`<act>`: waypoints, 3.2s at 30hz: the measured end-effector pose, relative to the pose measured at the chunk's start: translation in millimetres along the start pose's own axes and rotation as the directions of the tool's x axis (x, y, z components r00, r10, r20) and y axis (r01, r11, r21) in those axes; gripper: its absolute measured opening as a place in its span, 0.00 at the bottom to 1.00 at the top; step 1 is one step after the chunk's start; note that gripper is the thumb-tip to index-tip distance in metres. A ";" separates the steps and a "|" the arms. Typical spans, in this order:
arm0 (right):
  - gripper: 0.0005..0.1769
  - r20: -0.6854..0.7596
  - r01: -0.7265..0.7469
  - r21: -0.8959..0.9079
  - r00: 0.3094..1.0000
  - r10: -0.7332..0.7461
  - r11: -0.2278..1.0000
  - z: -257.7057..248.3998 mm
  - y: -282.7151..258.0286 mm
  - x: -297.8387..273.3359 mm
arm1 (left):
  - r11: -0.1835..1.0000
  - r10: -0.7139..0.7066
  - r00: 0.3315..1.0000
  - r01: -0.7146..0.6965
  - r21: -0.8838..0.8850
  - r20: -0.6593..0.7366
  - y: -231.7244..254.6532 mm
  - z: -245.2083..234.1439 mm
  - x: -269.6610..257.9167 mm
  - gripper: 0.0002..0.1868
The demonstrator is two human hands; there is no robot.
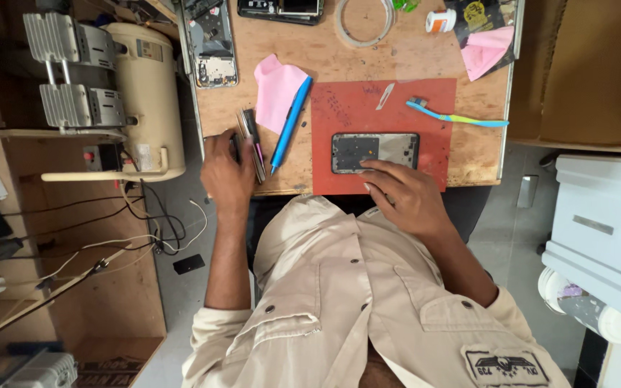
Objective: The person cleans the back of a disassembled smartphone using a toothbrush and a pink cloth. They scrub the surface, wipe it down, and handle a battery and a small box on the workbench.
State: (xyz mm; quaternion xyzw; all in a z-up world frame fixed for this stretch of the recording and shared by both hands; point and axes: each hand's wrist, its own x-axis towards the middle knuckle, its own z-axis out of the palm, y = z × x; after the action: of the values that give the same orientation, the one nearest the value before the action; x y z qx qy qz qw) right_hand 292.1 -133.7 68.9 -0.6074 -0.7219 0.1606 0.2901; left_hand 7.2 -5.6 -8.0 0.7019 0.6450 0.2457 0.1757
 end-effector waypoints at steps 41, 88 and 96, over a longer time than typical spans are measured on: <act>0.23 -0.088 -0.140 0.490 0.974 0.209 0.860 7.1 -5.2 3.0 | 0.508 0.640 0.666 0.007 -0.861 0.383 127.5 -19.2 -15.3 0.10; 0.04 -0.100 -0.407 0.477 0.855 0.508 0.779 41.0 81.4 -92.7 | 0.889 0.424 0.843 -0.320 -0.327 0.329 86.8 11.6 -39.2 0.39; 0.32 -0.060 -0.078 -0.327 0.996 0.062 0.942 58.8 40.1 -44.0 | 0.822 0.542 0.781 -0.418 -0.387 0.309 78.3 44.7 -21.0 0.50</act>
State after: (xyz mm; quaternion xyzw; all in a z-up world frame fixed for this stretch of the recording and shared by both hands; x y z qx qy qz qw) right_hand 291.6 -160.9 -10.3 -0.6763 -0.7092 0.0334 0.1963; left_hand 95.9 -31.5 -2.9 0.8446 0.3468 0.2258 0.3397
